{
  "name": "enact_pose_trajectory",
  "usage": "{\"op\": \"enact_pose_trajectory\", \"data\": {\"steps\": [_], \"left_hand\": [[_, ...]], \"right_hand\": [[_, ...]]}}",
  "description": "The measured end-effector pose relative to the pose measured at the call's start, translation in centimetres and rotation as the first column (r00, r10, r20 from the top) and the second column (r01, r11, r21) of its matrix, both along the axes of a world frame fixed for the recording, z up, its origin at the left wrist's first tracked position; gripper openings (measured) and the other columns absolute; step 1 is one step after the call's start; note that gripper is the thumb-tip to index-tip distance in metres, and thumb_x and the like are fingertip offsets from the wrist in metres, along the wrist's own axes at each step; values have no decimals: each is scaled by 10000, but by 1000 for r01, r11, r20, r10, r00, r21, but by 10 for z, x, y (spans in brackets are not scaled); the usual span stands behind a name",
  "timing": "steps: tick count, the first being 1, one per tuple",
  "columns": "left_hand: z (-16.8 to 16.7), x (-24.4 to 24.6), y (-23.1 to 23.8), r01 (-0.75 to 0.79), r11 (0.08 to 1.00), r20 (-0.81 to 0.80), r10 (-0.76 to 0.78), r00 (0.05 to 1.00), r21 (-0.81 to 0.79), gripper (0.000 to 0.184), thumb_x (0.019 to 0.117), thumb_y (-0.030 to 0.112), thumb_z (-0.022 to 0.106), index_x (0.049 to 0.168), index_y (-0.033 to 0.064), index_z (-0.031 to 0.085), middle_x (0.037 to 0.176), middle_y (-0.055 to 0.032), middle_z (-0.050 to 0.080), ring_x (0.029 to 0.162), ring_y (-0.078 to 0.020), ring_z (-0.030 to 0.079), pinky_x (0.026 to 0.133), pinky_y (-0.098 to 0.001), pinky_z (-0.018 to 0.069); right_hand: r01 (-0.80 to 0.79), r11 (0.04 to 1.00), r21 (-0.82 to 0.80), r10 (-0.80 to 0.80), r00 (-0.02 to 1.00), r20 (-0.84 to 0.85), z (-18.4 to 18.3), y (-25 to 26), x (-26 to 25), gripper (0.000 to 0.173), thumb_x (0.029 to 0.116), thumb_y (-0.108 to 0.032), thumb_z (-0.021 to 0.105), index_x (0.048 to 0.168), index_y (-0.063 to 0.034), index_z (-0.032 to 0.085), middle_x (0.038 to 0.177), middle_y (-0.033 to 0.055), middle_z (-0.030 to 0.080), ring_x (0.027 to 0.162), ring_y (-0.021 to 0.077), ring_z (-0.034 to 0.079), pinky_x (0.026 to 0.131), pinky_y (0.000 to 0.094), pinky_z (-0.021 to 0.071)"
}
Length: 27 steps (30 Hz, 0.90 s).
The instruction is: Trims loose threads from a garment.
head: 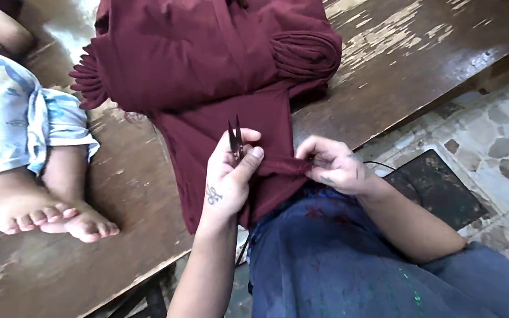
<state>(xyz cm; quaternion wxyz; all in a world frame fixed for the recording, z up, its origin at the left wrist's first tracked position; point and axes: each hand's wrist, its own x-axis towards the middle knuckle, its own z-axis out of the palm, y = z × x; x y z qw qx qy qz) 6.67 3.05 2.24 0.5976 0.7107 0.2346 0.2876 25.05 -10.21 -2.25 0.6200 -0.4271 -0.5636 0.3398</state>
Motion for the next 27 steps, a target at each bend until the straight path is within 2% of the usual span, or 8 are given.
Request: {"op": "enact_pose_trajectory", "data": {"steps": [2, 5, 9, 15, 17, 20, 24, 27], "left_hand": [[-1, -1, -1, -4, 999, 17, 5, 1000, -40, 293, 969, 39, 570, 1227, 159, 639, 722, 81, 590, 564, -3, 551, 498, -146, 480], [-2, -1, -1, -9, 999, 39, 10, 999, -43, 285, 969, 30, 573, 1221, 133, 655, 729, 72, 606, 581, -11, 568, 516, -152, 493], [-5, -1, 1, 51, 998, 26, -52, 998, 26, 284, 944, 48, 603, 1216, 103, 662, 708, 87, 601, 582, -5, 565, 539, -156, 502], [-9, -2, -1, 117, 980, 1, -119, 993, 161, 243, 935, 80, 653, 1175, 84, 692, 757, 90, 632, 630, 10, 572, 587, -147, 503], [-9, -1, -1, 110, 983, -6, -111, 994, 147, 245, 945, 83, 643, 1186, 82, 688, 757, 91, 628, 621, 9, 565, 577, -144, 498], [-8, 2, -1, 93, 988, 7, -95, 995, 126, 259, 942, 61, 629, 1195, 76, 681, 748, 93, 634, 613, 7, 575, 571, -146, 505], [-9, -1, -5, 95, 978, 5, -98, 995, 187, 252, 942, 58, 625, 1189, 60, 673, 796, 90, 655, 660, 10, 597, 619, -159, 529], [-10, -11, -4, 155, 929, -107, -126, 986, 335, 321, 953, 109, 645, 1268, 48, 636, 849, 54, 669, 715, 2, 616, 657, -165, 542]], "right_hand": [[-152, 988, -7, 147, 970, -194, -2, 1, 6, 464, 806, 107, 561, 1228, -75, 496, 945, -4, 644, 841, 48, 638, 729, 217, 561], [53, 999, 9, -54, 980, 190, 4, -1, 1, 504, 839, -98, 689, 1301, 10, 518, 1020, 32, 624, 902, 52, 623, 762, 203, 561], [299, 938, 176, -339, 679, 651, 6, -11, -2, 202, 953, -191, 643, 981, -17, 742, 875, 88, 720, 770, 142, 690, 677, 268, 568], [232, 970, 72, -217, 693, 688, 33, -61, 45, 252, 1012, -199, 566, 869, -58, 719, 782, -2, 653, 729, 1, 589, 659, 145, 483], [319, 946, 64, -265, 643, 719, 32, -59, 35, 276, 990, -299, 605, 944, -56, 725, 843, 27, 673, 745, 46, 616, 647, 193, 514], [419, 904, 83, -351, 619, 702, 22, -37, 6, 670, 899, -594, 683, 1218, -6, 658, 1014, 114, 706, 870, 174, 685, 709, 332, 591], [440, 866, 237, -476, 580, 661, 1, -9, -13, 235, 910, -201, 646, 979, 9, 724, 820, 103, 725, 734, 183, 706, 640, 317, 576], [375, 917, 132, -347, 590, 729, 9, -24, 0, 192, 973, -106, 575, 973, -10, 742, 825, 84, 731, 733, 173, 710, 661, 303, 576]]}}
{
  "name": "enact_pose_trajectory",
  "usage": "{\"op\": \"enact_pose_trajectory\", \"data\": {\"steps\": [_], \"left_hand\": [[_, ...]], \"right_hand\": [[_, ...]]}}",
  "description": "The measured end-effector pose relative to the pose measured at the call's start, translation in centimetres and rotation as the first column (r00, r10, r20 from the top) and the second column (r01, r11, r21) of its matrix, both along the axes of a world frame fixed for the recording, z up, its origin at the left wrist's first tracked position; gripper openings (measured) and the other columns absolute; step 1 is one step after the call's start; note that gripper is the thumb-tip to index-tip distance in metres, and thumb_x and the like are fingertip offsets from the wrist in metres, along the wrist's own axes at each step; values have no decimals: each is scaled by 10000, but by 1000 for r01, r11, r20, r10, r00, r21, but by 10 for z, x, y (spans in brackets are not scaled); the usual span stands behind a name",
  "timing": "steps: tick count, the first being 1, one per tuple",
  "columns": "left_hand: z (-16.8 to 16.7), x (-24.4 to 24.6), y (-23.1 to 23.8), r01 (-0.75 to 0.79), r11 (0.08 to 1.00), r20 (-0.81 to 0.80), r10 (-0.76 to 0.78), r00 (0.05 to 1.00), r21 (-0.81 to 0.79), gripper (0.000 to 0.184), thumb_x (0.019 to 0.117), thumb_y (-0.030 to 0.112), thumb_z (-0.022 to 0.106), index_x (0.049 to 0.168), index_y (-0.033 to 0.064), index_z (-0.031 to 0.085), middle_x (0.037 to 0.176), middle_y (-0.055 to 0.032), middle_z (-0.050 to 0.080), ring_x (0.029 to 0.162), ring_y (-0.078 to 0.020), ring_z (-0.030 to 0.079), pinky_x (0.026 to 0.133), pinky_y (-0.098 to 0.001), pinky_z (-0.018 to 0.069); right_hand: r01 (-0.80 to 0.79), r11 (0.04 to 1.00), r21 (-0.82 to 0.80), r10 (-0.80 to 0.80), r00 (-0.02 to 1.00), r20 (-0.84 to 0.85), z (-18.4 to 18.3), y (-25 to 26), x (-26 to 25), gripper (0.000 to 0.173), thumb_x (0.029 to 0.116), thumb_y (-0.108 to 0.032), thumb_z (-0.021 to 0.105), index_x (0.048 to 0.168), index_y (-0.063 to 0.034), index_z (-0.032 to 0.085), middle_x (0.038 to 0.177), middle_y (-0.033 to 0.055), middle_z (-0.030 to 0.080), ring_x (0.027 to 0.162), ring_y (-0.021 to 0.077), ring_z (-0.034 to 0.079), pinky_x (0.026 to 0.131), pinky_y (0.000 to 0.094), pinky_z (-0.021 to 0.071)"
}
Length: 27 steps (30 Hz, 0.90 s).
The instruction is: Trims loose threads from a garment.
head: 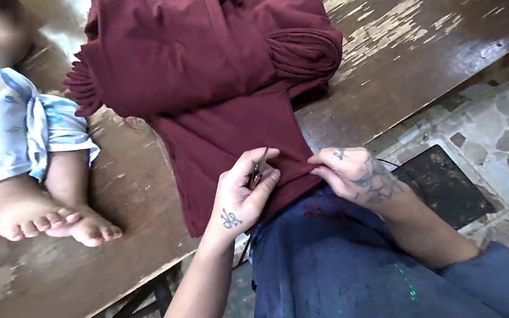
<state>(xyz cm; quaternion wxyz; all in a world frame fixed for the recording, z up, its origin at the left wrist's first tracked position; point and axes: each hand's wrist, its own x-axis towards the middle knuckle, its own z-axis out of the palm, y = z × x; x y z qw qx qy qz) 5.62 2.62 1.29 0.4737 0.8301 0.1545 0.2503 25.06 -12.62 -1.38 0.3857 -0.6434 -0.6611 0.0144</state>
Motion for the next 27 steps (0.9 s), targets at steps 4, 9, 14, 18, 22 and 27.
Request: {"op": "enact_pose_trajectory", "data": {"steps": [4, 9, 14, 18, 22, 27], "left_hand": [[9, -15, 1, 64, 919, -215, 23, 976, 389, 515, 1014, 413, 566, 1433, 115, 538, 972, -15, 676, 762, -67, 613, 645, -284, 525], [40, -19, -11, 177, 758, -247, -21, 969, 628, 396, 1041, 375, 490, 1244, 97, 684, 923, -54, 662, 769, -149, 621, 622, -325, 481], [44, 0, -17, 263, 603, -239, -121, 963, 753, 264, 1003, 223, 560, 1187, 136, 727, 880, -55, 674, 788, -228, 620, 653, -376, 449], [33, 9, -12, 243, 570, -191, -150, 970, 785, 281, 981, 133, 559, 1179, 153, 758, 869, -61, 715, 708, -220, 641, 583, -367, 445], [37, 3, -12, 227, 585, -185, -131, 974, 779, 271, 1008, 198, 566, 1216, 134, 728, 907, -82, 712, 753, -228, 643, 628, -374, 454], [30, 5, -13, 193, 596, -172, -94, 981, 780, 287, 1000, 158, 552, 1209, 132, 746, 893, -77, 728, 705, -224, 650, 577, -374, 456]], "right_hand": [[42, 997, -64, -36, 994, 102, 10, -25, 10, 235, 1014, -135, 545, 963, -24, 747, 813, 82, 736, 719, 180, 716, 645, 316, 583], [3, 1000, -18, -1, 997, 73, 12, -43, 8, 266, 1030, -144, 529, 900, -36, 734, 739, 56, 692, 668, 146, 665, 599, 283, 537], [-6, 999, 42, 5, 1000, 26, 14, -46, 1, 283, 1033, -161, 530, 872, -43, 732, 688, 39, 654, 643, 120, 627, 591, 258, 502], [-43, 995, 95, 46, 999, -19, 14, -46, -2, 290, 1039, -157, 521, 881, -36, 731, 693, 46, 647, 657, 110, 615, 613, 239, 493], [-44, 991, 129, 52, 997, -58, 13, -47, -4, 293, 1051, -155, 503, 892, -27, 713, 719, 46, 667, 681, 82, 627, 629, 208, 498], [-236, 955, 177, 269, 944, -193, 15, -47, -12, 329, 1105, -244, 462, 943, -36, 659, 771, 60, 648, 745, 98, 628, 716, 214, 522]]}}
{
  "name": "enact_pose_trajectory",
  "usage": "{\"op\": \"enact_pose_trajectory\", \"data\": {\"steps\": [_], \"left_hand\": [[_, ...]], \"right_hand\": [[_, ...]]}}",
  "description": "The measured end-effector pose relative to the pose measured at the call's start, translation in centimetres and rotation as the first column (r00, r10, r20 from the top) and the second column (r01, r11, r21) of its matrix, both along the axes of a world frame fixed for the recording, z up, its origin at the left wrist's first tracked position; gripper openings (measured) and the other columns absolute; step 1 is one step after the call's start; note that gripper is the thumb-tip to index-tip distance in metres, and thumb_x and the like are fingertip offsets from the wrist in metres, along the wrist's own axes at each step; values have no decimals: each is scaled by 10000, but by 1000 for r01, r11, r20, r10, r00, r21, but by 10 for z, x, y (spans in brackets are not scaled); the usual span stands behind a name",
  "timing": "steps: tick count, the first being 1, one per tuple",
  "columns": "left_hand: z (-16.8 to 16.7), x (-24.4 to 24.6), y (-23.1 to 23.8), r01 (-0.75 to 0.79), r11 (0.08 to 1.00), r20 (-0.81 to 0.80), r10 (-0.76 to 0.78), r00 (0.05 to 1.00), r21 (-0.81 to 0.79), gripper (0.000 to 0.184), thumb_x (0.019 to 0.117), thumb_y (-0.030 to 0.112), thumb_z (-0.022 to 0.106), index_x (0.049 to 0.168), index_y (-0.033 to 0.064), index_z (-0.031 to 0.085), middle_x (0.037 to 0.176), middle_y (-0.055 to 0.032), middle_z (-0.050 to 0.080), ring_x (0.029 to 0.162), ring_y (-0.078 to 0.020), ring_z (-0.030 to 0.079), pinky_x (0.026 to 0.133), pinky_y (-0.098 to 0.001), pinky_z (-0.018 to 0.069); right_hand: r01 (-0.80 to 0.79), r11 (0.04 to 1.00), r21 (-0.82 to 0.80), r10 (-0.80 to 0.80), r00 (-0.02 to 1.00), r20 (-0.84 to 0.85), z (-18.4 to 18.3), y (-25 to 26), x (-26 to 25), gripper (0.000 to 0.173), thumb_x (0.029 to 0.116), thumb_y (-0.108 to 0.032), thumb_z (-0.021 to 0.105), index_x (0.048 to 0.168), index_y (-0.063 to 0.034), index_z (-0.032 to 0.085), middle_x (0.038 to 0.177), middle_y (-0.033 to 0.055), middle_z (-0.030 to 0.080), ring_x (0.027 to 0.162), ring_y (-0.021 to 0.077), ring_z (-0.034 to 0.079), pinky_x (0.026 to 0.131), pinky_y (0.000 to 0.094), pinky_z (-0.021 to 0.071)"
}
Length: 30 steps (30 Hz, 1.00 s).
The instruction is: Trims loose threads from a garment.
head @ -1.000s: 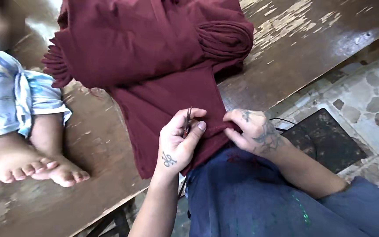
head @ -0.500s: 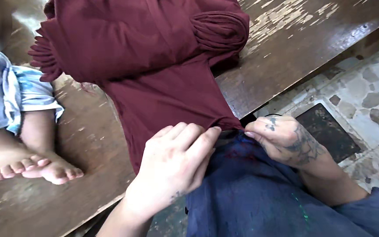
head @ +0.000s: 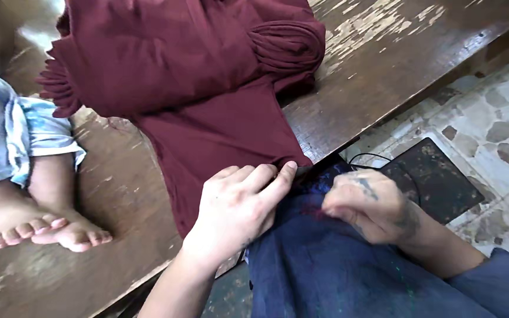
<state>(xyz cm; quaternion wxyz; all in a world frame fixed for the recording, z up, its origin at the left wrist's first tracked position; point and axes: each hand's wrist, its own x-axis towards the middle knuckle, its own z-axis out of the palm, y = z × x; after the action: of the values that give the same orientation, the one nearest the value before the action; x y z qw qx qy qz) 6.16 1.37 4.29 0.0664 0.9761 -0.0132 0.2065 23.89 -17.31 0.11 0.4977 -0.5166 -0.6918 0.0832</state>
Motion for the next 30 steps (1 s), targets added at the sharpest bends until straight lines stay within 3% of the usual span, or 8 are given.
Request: {"op": "enact_pose_trajectory", "data": {"steps": [2, 4, 8, 9, 12, 17, 23, 30], "left_hand": [[-3, -3, 7, -2, 983, 30, 8, 1000, -186, 294, 1027, 223, 549, 1217, 89, 728, 952, -85, 732, 808, -174, 687, 671, -334, 526], [-8, -7, 16, -13, 894, 105, 67, 992, -448, 356, 1013, 292, 611, 1266, 48, 666, 1006, -49, 692, 854, -64, 643, 754, -226, 545], [-22, -6, 17, -79, 640, 92, 230, 969, -764, 408, 975, 273, 659, 1332, 94, 577, 931, 91, 640, 761, 18, 601, 667, -159, 529], [-26, -6, 15, -110, 646, 61, 237, 970, -755, 431, 974, 269, 650, 1350, 74, 571, 917, 74, 641, 747, 10, 601, 654, -163, 530], [-22, -10, 12, -148, 814, 11, 187, 982, -562, 445, 1026, 324, 576, 1369, 41, 585, 997, -9, 661, 816, -26, 598, 717, -201, 525], [3, -22, -2, -111, 981, -15, 110, 994, -161, 344, 1025, 292, 550, 1265, 86, 685, 973, -93, 679, 850, -184, 645, 691, -338, 507], [8, -7, -10, -39, 989, -5, 40, 999, 140, 253, 1000, 123, 567, 1198, 123, 725, 909, -99, 686, 800, -282, 618, 647, -409, 426], [11, -7, -2, -6, 991, -18, 8, 1000, 131, 280, 1002, 115, 538, 1193, 131, 742, 916, -90, 725, 746, -257, 633, 624, -394, 427]], "right_hand": [[-71, 997, -44, 72, 997, 19, -2, 0, 0, 515, 1082, -443, 476, 796, -48, 641, 661, 66, 580, 675, 169, 582, 725, 314, 471], [46, 998, -43, -42, 994, 98, -8, 3, 6, 591, 1033, -576, 497, 769, -67, 639, 637, 46, 570, 665, 159, 588, 848, 355, 493], [325, 939, 115, -342, 921, 186, -20, 26, 11, 320, 940, -378, 715, 1018, -68, 721, 927, 95, 686, 956, 205, 664, 925, 377, 536], [343, 927, 153, -369, 908, 201, -25, 34, 10, 262, 931, -315, 724, 1019, -68, 728, 964, 113, 689, 994, 233, 664, 930, 395, 536], [331, 905, 268, -383, 908, 170, -35, 45, 6, 114, 940, -126, 673, 926, -50, 756, 932, 129, 697, 988, 258, 674, 914, 405, 548], [330, 912, 244, -372, 915, 153, -27, 30, 4, 115, 951, -105, 664, 905, -37, 744, 890, 102, 691, 945, 212, 675, 910, 361, 553], [343, 904, 254, -388, 909, 153, -21, 29, 0, 101, 908, -98, 673, 847, -46, 734, 860, 100, 681, 915, 209, 666, 864, 334, 551], [290, 916, 276, -337, 932, 137, -23, 28, 2, 90, 916, -77, 674, 843, -57, 724, 854, 80, 610, 938, 202, 612, 928, 356, 509]]}}
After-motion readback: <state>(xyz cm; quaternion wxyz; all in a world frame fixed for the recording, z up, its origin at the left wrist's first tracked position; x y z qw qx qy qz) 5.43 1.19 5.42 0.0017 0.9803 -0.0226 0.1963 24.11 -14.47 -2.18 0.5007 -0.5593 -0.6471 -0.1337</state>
